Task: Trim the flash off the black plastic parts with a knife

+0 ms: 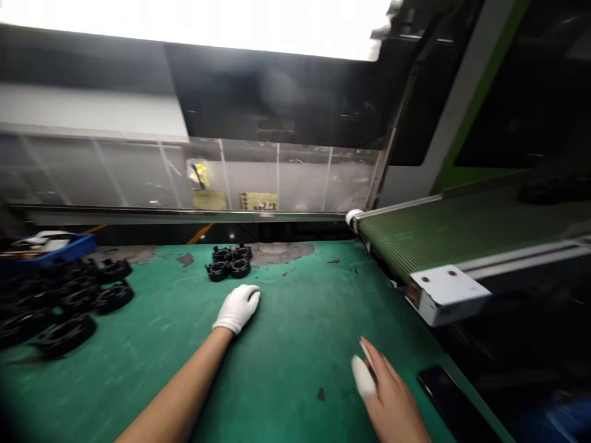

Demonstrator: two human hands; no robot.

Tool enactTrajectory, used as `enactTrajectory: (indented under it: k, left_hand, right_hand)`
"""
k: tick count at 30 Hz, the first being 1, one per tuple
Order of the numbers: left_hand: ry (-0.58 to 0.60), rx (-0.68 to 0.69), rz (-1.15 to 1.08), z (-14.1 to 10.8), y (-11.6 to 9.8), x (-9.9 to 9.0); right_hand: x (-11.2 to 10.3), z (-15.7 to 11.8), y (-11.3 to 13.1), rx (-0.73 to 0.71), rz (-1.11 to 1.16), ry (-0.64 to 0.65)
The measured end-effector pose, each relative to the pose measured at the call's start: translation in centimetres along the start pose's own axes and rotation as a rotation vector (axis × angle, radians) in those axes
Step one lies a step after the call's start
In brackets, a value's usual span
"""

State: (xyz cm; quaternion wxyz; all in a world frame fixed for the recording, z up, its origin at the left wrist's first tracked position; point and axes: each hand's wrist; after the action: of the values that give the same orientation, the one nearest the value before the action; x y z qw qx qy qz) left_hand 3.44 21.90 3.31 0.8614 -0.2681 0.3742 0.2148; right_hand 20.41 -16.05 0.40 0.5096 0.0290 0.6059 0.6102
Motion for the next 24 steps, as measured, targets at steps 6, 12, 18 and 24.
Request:
enactTrajectory:
  k: [6, 12, 18, 24]
  left_hand:
    - [-0.003, 0.017, -0.012, 1.0, 0.4, 0.0]
    - [-0.006, 0.000, 0.031, 1.3, 0.5, 0.2]
    - [0.002, 0.002, 0.111, 1.3, 0.1, -0.2]
    - [0.005, 0.025, 0.209, 0.7, -0.8, -0.4]
  right_hand:
    - [1.4, 8.5, 1.2, -0.210, -0.399, 0.080]
    - [-0.5, 16.4, 0.0, -0.072, -0.463, -0.159]
    - [0.3, 18.8, -2.3, 0.065, -0.529, -0.259]
    - [-1.0, 21.1, -3.0, 0.117, -0.547, -0.240]
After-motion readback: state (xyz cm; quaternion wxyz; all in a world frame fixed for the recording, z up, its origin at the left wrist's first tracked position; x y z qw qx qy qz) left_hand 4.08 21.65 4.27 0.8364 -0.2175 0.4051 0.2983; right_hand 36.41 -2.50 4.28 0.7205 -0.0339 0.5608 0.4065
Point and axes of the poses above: each hand's wrist, its own z-axis towards the middle knuckle, its own x-axis out of the palm, y = z × x, and after that the axes turned 1 degree about -x, right-handed
